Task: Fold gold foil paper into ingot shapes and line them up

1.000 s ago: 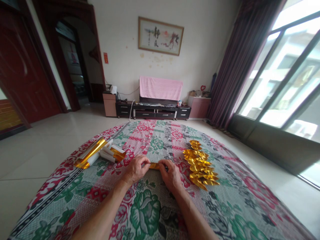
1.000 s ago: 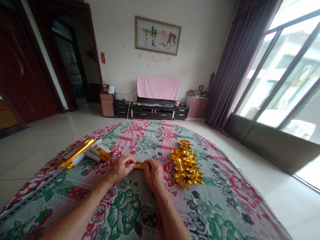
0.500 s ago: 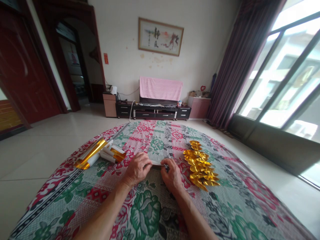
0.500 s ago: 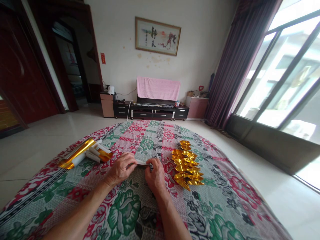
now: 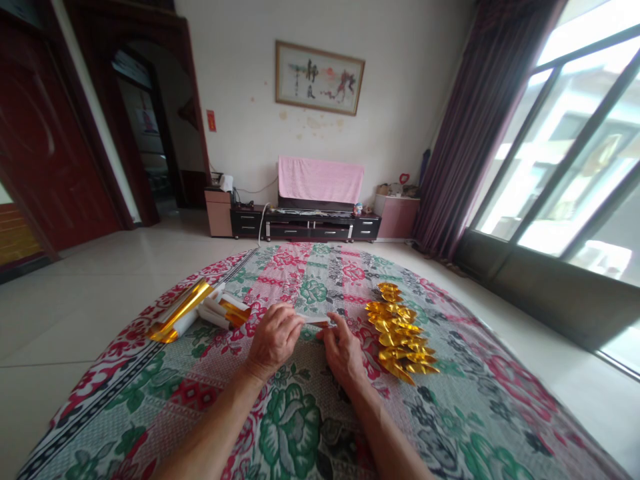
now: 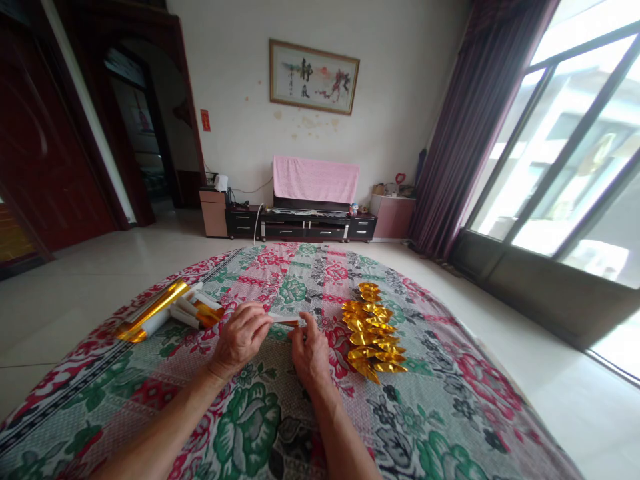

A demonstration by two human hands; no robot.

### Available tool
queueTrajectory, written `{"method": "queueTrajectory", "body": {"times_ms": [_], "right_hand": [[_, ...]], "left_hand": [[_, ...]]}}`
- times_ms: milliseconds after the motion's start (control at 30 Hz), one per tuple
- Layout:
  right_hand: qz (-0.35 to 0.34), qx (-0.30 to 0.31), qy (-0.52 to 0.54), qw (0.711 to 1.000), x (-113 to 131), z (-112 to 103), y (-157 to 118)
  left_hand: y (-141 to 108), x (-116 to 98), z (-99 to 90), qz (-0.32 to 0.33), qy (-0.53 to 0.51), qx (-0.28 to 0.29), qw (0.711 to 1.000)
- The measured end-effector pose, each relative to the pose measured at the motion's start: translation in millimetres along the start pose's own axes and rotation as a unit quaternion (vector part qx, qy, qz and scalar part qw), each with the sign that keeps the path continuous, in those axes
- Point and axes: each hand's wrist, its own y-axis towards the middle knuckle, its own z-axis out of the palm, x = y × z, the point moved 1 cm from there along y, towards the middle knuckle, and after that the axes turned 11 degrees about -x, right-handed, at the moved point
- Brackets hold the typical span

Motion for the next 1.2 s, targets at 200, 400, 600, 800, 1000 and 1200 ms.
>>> {"method": "queueTrajectory", "body": {"times_ms": [200, 400, 600, 800, 1000, 1200], "right_hand": [[0.040, -0.002, 0.151, 0.988, -1, -5, 2], [0.068, -0.026, 0.172, 0.982, 4, -14, 7], [0.095, -0.046, 0.175, 0.979, 4, -15, 9], [0.072, -0.026, 0.165, 0.983, 2, -15, 8], [0.092, -0.018, 0.161, 0.982, 4, -15, 7], [0.075, 0.003, 0.222, 0.972, 8, -15, 5]], "left_hand": [[0, -4, 1.5, 0.005, -0.025, 0.016, 1.000], [0, -7, 2.0, 0.027, -0.048, 0.039, 0.998], [0, -12, 4.3, 0.026, -0.072, 0.060, 0.995], [-4, -11, 9.3, -0.030, -0.107, 0.063, 0.992], [-9, -6, 14.0, -0.113, -0.125, 0.059, 0.984], [-14, -1, 19.5, -0.231, -0.185, 0.091, 0.951]]}}
